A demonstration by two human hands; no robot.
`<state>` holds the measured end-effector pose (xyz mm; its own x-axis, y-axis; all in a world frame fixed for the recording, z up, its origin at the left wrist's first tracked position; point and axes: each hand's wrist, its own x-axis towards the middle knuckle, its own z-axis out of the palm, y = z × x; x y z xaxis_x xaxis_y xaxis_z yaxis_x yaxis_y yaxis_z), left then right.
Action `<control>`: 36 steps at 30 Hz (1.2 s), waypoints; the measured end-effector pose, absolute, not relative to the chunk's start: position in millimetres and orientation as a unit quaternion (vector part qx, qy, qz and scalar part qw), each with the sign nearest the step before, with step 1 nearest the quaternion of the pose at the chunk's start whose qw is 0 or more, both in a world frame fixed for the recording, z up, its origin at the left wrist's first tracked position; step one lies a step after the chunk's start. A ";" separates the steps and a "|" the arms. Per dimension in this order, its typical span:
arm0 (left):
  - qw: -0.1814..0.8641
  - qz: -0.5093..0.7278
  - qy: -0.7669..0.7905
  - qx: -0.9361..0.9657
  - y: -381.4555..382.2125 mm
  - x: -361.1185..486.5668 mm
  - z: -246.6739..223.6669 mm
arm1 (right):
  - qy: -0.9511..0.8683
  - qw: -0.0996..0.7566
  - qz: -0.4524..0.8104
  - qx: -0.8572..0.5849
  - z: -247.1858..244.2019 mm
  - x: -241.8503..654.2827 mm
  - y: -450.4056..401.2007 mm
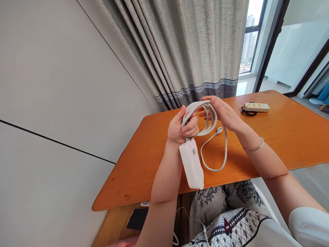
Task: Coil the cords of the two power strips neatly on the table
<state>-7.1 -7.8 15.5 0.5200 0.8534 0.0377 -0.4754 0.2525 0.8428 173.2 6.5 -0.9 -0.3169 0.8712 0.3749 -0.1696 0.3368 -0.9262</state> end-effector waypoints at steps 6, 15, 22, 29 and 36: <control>0.766 0.437 0.229 0.412 -7.6 -8.4 17.8 | -0.601 0.508 0.572 -0.232 3.7 173.8 5.3; 0.693 0.423 0.219 0.541 -9.0 -7.0 12.7 | -0.562 0.477 0.638 -0.223 6.7 172.7 4.9; 0.694 0.436 0.237 0.522 -14.0 1.2 13.6 | -0.567 0.533 0.580 -0.238 2.1 166.0 3.7; 0.750 0.428 0.224 0.452 -20.5 6.7 16.6 | -0.585 0.575 0.515 -0.249 -2.8 157.4 2.3; 0.728 0.517 0.188 0.409 -23.9 8.1 11.3 | -0.635 0.620 0.397 -0.234 -25.0 149.3 11.2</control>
<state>8.1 -23.9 11.3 0.3949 0.9067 0.1482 -0.5989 0.1318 0.7899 149.3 11.2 -25.0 -0.1211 0.7889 0.6024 -0.1953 0.5761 -0.7937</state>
